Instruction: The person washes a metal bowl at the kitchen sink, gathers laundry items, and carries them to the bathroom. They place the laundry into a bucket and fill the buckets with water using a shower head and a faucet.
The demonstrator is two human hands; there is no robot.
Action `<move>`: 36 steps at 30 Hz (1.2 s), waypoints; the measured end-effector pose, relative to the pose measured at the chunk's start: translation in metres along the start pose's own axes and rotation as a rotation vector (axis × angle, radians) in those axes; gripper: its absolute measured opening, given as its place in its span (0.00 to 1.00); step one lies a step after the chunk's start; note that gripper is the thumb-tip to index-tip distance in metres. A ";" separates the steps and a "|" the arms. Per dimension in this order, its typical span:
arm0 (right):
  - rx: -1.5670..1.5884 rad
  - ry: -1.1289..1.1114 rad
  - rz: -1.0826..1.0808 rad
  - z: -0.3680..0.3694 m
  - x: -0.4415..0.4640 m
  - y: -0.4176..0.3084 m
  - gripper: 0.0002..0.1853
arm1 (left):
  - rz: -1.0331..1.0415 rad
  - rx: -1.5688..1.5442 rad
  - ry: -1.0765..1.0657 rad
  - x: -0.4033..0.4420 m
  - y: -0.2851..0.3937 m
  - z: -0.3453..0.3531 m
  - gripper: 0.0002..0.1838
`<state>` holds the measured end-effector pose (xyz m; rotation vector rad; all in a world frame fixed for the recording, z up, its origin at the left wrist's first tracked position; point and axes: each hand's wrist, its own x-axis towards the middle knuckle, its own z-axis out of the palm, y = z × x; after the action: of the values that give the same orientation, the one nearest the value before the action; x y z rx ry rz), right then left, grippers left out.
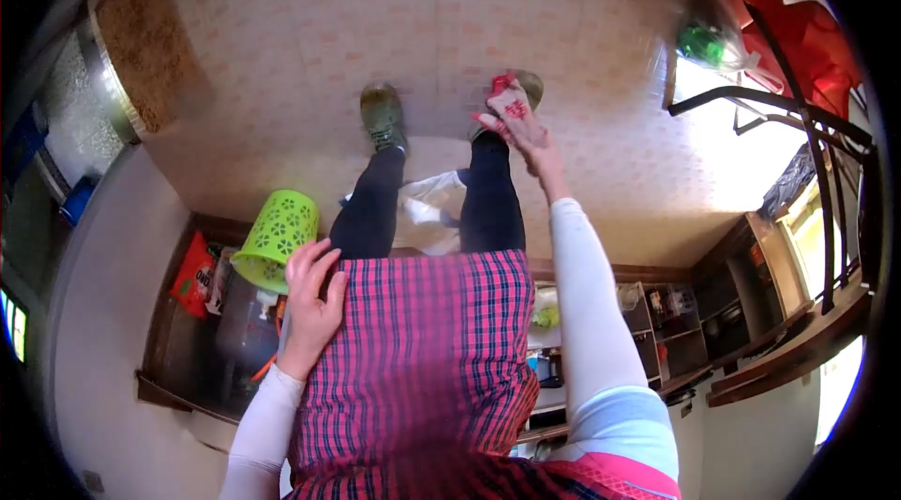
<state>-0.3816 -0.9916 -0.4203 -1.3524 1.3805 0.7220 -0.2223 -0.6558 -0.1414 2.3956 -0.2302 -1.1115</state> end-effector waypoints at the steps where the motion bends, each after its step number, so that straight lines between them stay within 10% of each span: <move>1: -0.018 -0.039 -0.012 -0.015 -0.003 -0.009 0.33 | 0.030 0.018 -0.011 0.004 0.006 -0.001 0.13; 3: -0.057 -0.116 -0.036 -0.043 -0.013 -0.033 0.33 | 0.080 0.039 -0.016 0.009 0.012 -0.001 0.13; 8: -0.913 -0.545 -1.088 -0.014 -0.118 -0.115 0.31 | 0.133 0.057 0.008 0.018 0.024 0.005 0.14; 13: -1.565 -0.690 -0.613 0.082 -0.059 -0.032 0.22 | 0.116 0.063 0.009 0.019 0.032 0.006 0.15; 18: -1.262 -0.174 -0.480 0.024 0.016 -0.055 0.24 | 0.078 0.092 0.004 0.019 0.023 0.009 0.15; 22: -0.331 -0.028 -0.137 -0.086 0.042 -0.030 0.33 | 0.114 0.110 -0.044 0.014 0.027 0.010 0.14; 28: 0.256 -0.117 -0.146 -0.119 -0.087 -0.050 0.28 | 0.277 -0.132 -0.240 0.081 0.064 0.087 0.18; 30: 0.054 -0.245 -0.282 -0.064 -0.099 -0.041 0.19 | 0.325 -0.239 -0.371 0.082 0.039 0.143 0.21; 32: -0.395 -0.135 -0.893 0.017 -0.086 0.002 0.19 | 0.282 -0.132 -0.597 0.080 0.058 0.123 0.17; 36: -0.635 -0.026 -0.647 0.065 -0.033 0.018 0.22 | 0.292 -0.182 -0.527 0.081 0.048 0.108 0.10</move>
<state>-0.3873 -0.9176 -0.4130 -2.1322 0.6148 0.7436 -0.2488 -0.7636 -0.2317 1.8014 -0.6037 -1.5222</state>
